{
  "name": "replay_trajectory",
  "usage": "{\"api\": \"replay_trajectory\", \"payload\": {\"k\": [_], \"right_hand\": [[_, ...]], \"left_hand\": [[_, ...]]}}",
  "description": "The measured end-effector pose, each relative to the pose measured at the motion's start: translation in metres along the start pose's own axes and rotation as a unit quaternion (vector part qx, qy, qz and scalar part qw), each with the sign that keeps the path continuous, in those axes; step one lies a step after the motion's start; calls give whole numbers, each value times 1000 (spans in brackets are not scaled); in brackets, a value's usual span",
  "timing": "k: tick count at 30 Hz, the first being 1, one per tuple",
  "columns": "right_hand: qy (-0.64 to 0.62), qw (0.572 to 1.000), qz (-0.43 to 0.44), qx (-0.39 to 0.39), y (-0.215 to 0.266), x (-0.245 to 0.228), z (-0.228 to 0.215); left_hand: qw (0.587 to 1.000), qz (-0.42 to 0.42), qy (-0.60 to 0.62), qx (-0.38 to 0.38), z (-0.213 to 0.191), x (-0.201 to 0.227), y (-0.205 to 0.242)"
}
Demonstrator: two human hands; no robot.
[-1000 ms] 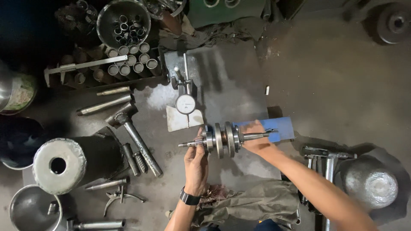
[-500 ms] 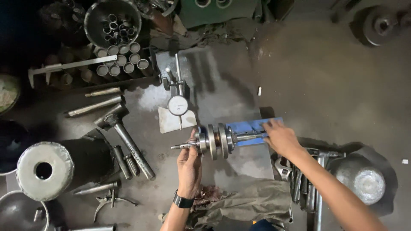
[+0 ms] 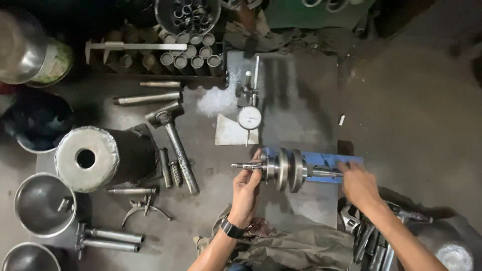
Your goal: The person places a crankshaft on a blue V-block stand and uses a dial indicator to measure the runout of the crankshaft journals. They rotate the crankshaft by hand while observing the dial indicator's needle movement to check for alignment or wear.
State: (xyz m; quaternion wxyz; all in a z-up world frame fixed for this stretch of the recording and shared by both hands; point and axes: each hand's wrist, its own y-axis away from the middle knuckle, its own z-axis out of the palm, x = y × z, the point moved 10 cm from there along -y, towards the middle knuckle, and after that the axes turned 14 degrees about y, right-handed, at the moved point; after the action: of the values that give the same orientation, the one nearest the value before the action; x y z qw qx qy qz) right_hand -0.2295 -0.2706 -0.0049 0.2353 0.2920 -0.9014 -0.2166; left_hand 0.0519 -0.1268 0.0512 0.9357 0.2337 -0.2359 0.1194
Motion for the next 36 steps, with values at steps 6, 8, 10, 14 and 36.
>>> {"api": "replay_trajectory", "payload": {"k": [6,8,10,14,36], "right_hand": [[124,986,-102,52,2,-28,-58],[117,989,-93,-8,-3,-22,-46],[84,987,-117,78,-16,-17,-21],[102,990,-92,22,-12,-22,-28],[-605,758,205,131,53,16,-63]], "left_hand": [[1000,10,-18,-8,-8,0,0],[1000,17,-13,-12,-7,0,0],[1000,4,1,-14,-3,1,1],[997,0,-49,-56,-33,5,-5],[676,190,-698,-140,-65,44,-271]]}}
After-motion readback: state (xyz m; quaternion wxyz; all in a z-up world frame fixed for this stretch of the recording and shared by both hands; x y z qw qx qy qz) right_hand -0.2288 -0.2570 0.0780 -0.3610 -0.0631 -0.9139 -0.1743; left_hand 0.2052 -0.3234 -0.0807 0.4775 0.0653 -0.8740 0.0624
